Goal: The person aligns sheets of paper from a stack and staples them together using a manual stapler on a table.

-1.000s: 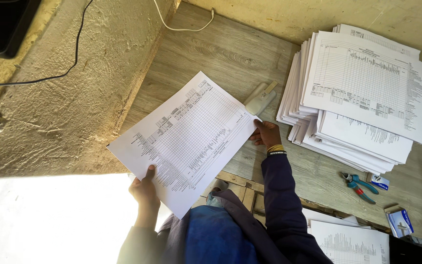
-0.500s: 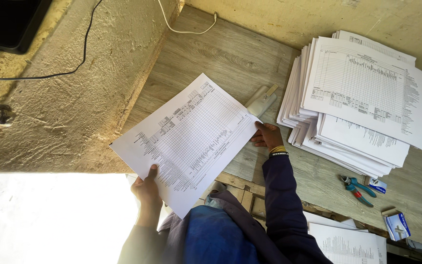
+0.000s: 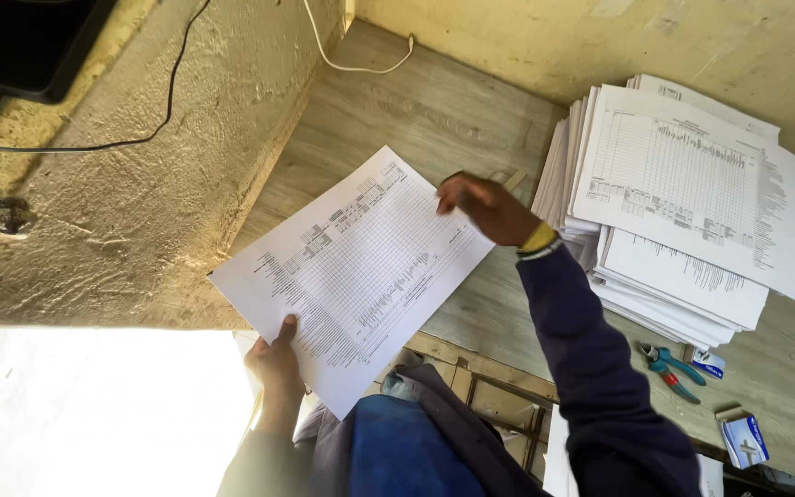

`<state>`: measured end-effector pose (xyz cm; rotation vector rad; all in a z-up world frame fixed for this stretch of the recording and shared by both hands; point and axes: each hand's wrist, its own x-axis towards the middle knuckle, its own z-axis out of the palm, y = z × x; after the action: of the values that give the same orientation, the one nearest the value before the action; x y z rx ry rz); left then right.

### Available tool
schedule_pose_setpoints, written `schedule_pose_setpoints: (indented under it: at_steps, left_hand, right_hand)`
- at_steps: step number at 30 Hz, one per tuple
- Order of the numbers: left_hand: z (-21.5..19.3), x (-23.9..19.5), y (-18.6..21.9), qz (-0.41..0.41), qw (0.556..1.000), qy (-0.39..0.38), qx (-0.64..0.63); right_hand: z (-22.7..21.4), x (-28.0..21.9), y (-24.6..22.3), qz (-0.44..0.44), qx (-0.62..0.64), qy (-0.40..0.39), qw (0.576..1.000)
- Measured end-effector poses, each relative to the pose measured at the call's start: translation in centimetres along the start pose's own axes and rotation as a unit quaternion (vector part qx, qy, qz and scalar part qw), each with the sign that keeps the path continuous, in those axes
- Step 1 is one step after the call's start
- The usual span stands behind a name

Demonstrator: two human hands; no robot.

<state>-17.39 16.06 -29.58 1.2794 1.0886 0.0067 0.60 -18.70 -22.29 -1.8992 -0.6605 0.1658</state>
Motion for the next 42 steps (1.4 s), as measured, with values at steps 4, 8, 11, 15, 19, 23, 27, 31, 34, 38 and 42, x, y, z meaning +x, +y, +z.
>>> schedule_pose_setpoints:
  at_steps: [4,8,11,15,19,23,27,31,34,38,42]
  left_hand:
    - [-0.1,1.2,-0.7,-0.008,1.000,0.012,0.020]
    - [0.2,0.8,0.1,-0.082,0.995,0.011,-0.059]
    - [-0.4,0.2,0.2,-0.060,0.998,0.019,0.008]
    - [0.3,1.1,0.3,-0.064,0.997,0.025,0.036]
    - [0.9,1.5,0.1,-0.080,0.996,0.032,-0.002]
    - [-1.8,3.5,-3.8,0.059,0.977,0.024,0.206]
    - [-0.4,5.9,-2.9,0.125,0.971,-0.014,0.204]
    - [0.1,2.7,1.1,0.004,0.998,-0.045,0.035]
    - [-1.2,4.3,-0.9,-0.034,0.999,-0.008,0.016]
    - [-2.5,8.2,-5.0,0.020,0.997,-0.018,0.068]
    - [-2.4,5.3,-2.6,-0.064,0.998,-0.003,0.023]
  right_hand:
    - [3.3,0.4,0.7,0.122,-0.149,-0.068,0.979]
    - [6.3,-0.4,3.2,0.134,-0.379,-0.142,0.904]
    - [7.5,-0.4,3.1,0.109,-0.438,-0.181,0.874]
    - [7.4,0.2,3.1,0.149,-0.449,-0.173,0.864]
    - [13.6,-1.8,8.3,-0.022,-0.594,0.001,0.804]
    - [15.4,-4.1,8.6,0.047,-0.582,-0.031,0.811]
    - [7.0,-1.3,7.5,0.101,-0.423,-0.004,0.901]
    - [-0.6,-0.5,0.9,0.064,-0.200,0.008,0.978]
    - [-3.3,-3.0,3.2,-0.112,0.150,0.188,0.964]
    - [-2.5,-10.8,6.8,0.078,0.178,0.432,0.881]
    - [7.1,-17.8,9.7,0.502,-0.009,0.334,0.798]
